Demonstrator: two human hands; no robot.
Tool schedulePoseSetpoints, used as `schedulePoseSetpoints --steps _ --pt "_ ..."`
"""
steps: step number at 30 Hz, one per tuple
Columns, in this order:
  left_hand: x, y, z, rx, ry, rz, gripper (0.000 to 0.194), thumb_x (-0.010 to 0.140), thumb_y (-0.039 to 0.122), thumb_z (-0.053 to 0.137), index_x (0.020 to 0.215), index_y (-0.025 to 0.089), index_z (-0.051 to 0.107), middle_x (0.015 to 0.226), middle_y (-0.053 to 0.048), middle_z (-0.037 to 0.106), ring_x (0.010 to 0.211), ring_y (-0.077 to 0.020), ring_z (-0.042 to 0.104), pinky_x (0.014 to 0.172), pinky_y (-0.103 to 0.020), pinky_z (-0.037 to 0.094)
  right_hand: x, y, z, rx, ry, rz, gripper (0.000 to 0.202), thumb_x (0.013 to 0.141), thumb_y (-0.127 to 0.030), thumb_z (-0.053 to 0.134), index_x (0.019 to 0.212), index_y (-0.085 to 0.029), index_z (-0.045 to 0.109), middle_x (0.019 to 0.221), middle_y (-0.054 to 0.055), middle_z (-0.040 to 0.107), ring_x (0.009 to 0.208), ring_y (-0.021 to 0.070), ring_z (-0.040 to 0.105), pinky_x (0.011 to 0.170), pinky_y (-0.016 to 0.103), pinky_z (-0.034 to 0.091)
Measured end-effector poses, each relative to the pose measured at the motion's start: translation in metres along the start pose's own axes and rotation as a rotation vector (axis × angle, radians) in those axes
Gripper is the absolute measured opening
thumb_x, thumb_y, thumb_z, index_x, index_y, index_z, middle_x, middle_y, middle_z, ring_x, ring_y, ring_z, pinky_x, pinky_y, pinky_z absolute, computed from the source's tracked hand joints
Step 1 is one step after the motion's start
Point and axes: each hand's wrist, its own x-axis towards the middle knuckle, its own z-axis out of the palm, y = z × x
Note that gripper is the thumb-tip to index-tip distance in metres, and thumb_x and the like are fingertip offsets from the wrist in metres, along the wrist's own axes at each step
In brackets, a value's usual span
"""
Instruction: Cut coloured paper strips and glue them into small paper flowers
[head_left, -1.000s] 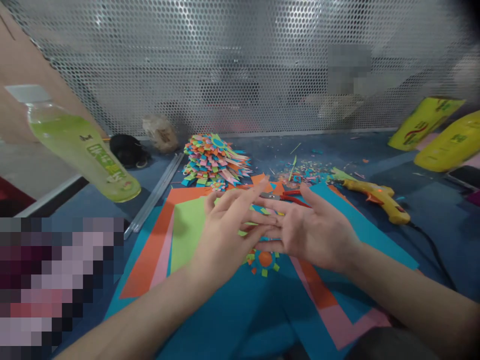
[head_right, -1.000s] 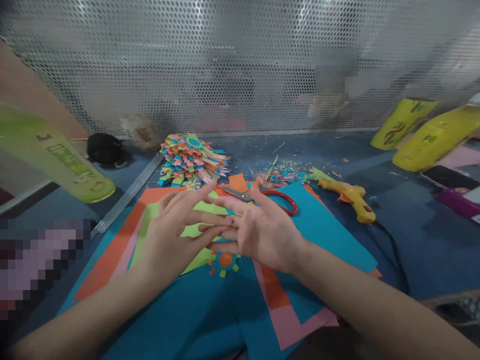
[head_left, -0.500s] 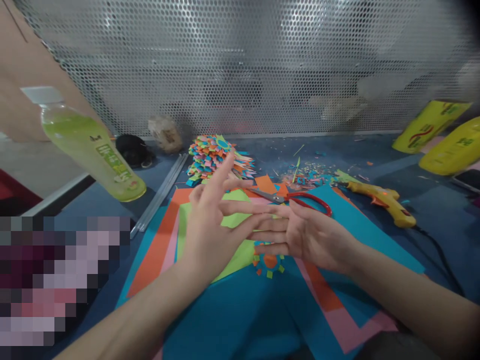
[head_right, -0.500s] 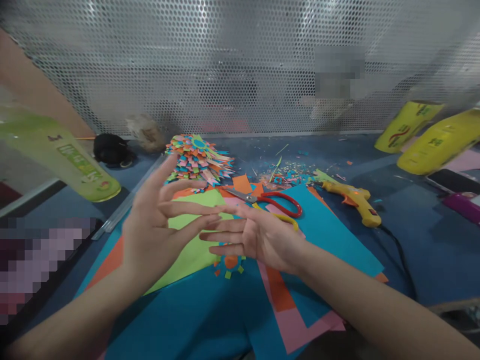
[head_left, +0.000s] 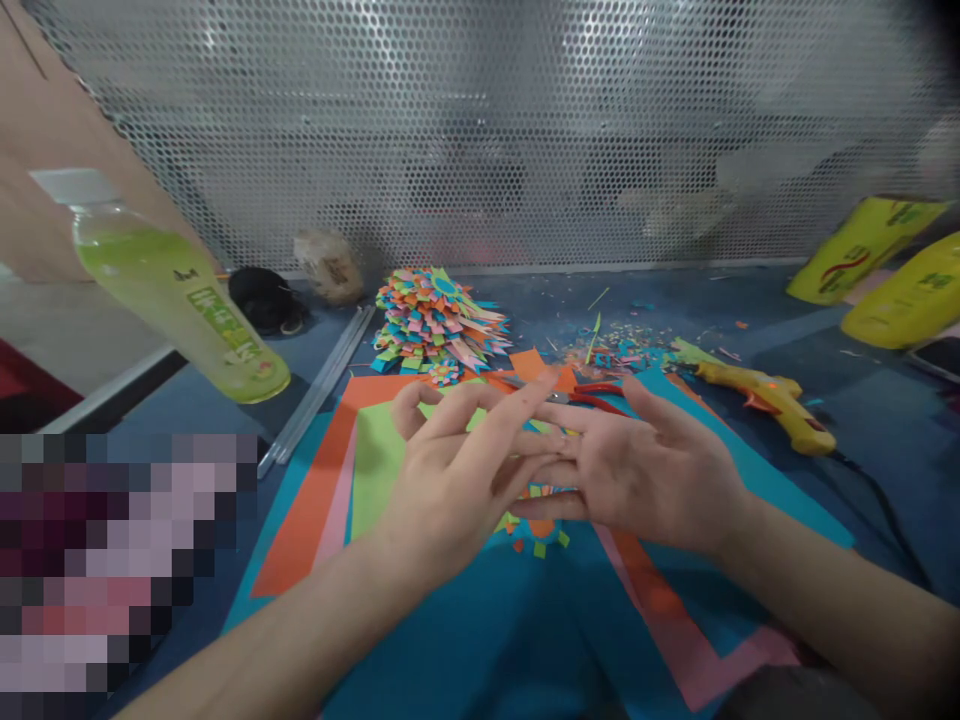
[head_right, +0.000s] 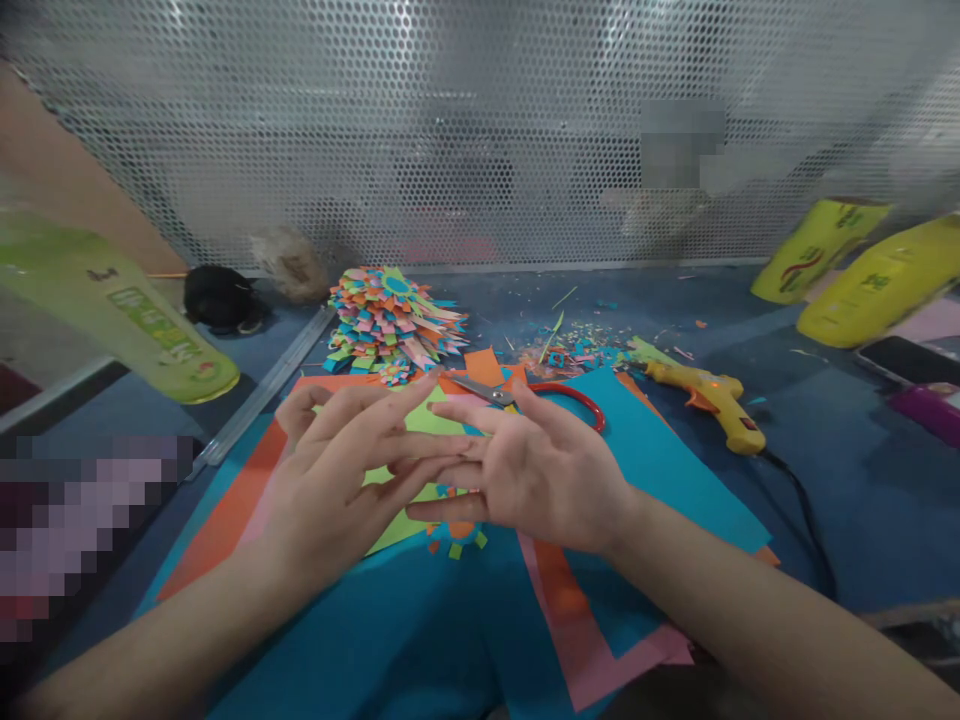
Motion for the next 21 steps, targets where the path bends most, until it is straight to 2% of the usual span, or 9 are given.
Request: schedulePoseSetpoints --steps 3,6,9,11,13,16,19,21 --pt "0.001 0.003 -0.005 -0.088 0.046 -0.077 0.043 0.081 0.025 0.059 0.121 0.034 0.046 0.076 0.005 0.072 0.084 -0.0191 0.062 0.087 -0.043 0.036 -0.001 -0.002 0.002 -0.042 0.028 0.023 0.069 0.082 -0.065 0.015 0.131 -0.02 0.032 0.12 0.012 0.055 0.108 0.0225 0.055 0.097 0.045 0.035" --pt "0.002 0.002 -0.007 -0.179 0.127 -0.221 0.042 0.077 0.029 0.063 0.117 0.032 0.049 0.072 0.004 0.072 0.085 -0.0199 0.063 0.088 -0.045 0.038 -0.001 -0.003 0.002 -0.023 0.054 0.013 0.069 0.083 -0.063 0.016 0.135 -0.018 0.026 0.12 0.014 0.056 0.109 0.021 0.056 0.101 0.044 0.031" --pt "0.002 0.0 -0.006 -0.311 0.147 -0.363 0.046 0.075 0.031 0.066 0.117 0.028 0.049 0.07 0.003 0.071 0.083 -0.0198 0.065 0.089 -0.045 0.041 0.0 -0.002 0.001 0.02 0.048 -0.007 0.069 0.084 -0.061 0.023 0.135 -0.014 0.024 0.123 0.017 0.054 0.11 0.0224 0.055 0.103 0.044 0.029" --pt "0.002 0.0 -0.005 -0.374 0.143 -0.404 0.047 0.073 0.03 0.068 0.116 0.027 0.049 0.071 0.003 0.071 0.082 -0.0194 0.066 0.091 -0.044 0.041 0.001 -0.001 -0.001 0.047 0.032 -0.012 0.067 0.084 -0.057 0.03 0.135 -0.013 0.025 0.122 0.017 0.055 0.111 0.0232 0.055 0.103 0.044 0.029" --pt "0.002 0.0 -0.004 -0.43 0.157 -0.404 0.051 0.071 0.028 0.07 0.116 0.028 0.048 0.069 0.004 0.07 0.083 -0.019 0.066 0.092 -0.044 0.041 0.001 0.0 -0.003 0.043 0.04 -0.019 0.061 0.083 -0.047 0.043 0.133 -0.015 0.028 0.116 0.015 0.06 0.107 0.0223 0.058 0.101 0.043 0.033" --pt "0.002 0.001 -0.003 -0.499 0.169 -0.372 0.059 0.067 0.026 0.073 0.117 0.03 0.043 0.064 0.006 0.068 0.086 -0.0186 0.065 0.092 -0.042 0.041 0.002 0.003 -0.006 -0.027 0.089 -0.029 0.051 0.077 -0.024 0.059 0.124 -0.018 0.042 0.102 0.008 0.067 0.094 0.0188 0.065 0.093 0.037 0.043" --pt "0.001 0.0 -0.002 -0.386 0.034 -0.279 0.054 0.071 0.026 0.07 0.118 0.03 0.043 0.062 0.006 0.069 0.088 -0.0205 0.064 0.093 -0.046 0.036 0.004 0.006 -0.01 -0.1 0.126 -0.035 0.038 0.074 -0.017 0.063 0.111 -0.015 0.054 0.092 0.007 0.069 0.085 0.0158 0.067 0.083 0.032 0.051" --pt "0.0 -0.002 -0.001 -0.214 -0.056 -0.142 0.049 0.077 0.025 0.064 0.12 0.03 0.042 0.069 0.005 0.071 0.094 -0.0213 0.063 0.095 -0.047 0.03 0.005 0.007 -0.013 -0.141 0.16 -0.033 0.034 0.073 -0.017 0.065 0.106 -0.014 0.058 0.092 0.007 0.069 0.083 0.0145 0.067 0.08 0.029 0.052"
